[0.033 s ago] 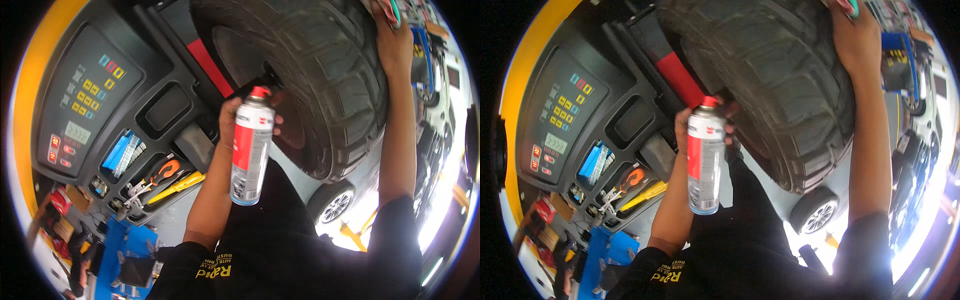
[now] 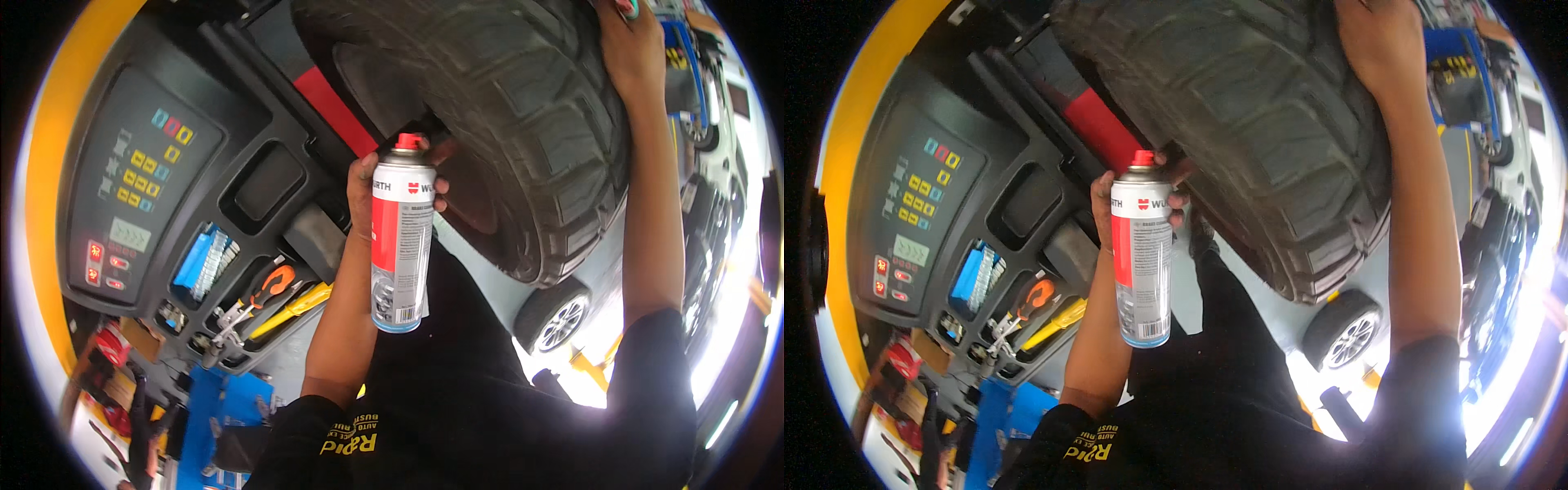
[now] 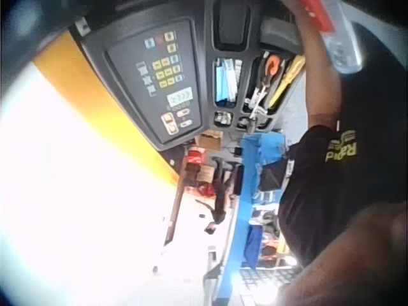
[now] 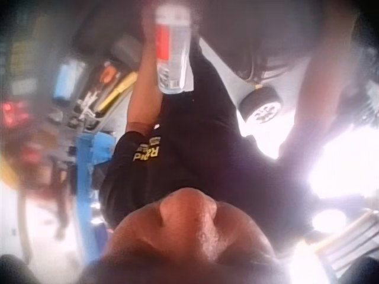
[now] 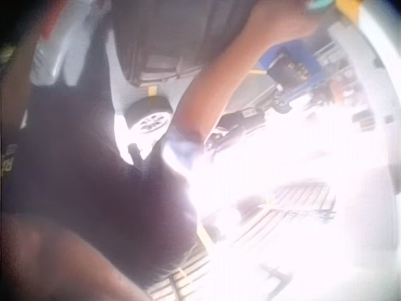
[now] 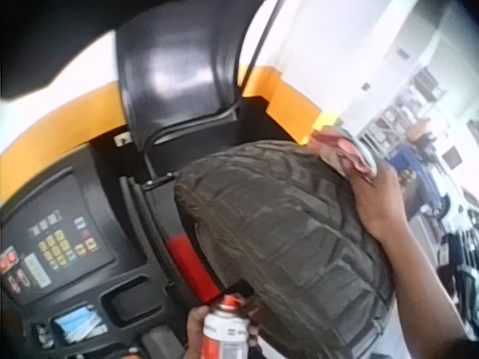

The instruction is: The person walks through a garage, retrieves a cloth, and cleans the rim of a tire mounted on a balancing machine using a spray cleaner and sandpaper. They then apply a small weight to the rim.

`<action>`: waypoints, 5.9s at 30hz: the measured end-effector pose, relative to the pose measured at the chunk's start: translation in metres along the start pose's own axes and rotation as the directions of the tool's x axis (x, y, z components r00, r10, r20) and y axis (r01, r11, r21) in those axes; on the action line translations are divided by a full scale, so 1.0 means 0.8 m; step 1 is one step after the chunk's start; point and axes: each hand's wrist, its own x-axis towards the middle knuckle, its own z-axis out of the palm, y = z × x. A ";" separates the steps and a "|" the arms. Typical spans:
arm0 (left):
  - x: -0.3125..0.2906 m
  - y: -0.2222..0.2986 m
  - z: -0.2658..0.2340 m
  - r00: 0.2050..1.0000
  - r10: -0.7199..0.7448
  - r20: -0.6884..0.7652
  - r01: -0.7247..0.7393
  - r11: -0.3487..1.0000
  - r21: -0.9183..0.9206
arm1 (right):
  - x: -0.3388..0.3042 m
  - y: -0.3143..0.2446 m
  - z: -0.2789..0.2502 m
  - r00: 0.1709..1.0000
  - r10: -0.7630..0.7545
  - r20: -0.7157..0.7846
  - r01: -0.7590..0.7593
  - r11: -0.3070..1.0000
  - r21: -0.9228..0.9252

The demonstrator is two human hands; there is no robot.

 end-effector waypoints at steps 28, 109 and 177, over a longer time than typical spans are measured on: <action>-0.007 -0.016 0.026 0.999 -0.005 -0.044 0.011 0.989 0.150 | -0.005 -0.029 -0.002 0.997 -0.039 0.071 0.043 0.998 -0.052; -0.107 -0.098 -0.303 0.831 0.478 -0.285 0.173 0.265 0.949 | -0.597 0.156 0.092 0.000 0.224 0.975 -0.194 0.956 -0.219; -0.226 -0.119 -0.305 0.760 0.648 -0.058 0.445 -0.454 0.772 | -0.561 0.190 0.340 0.624 0.106 0.774 0.388 0.818 -0.425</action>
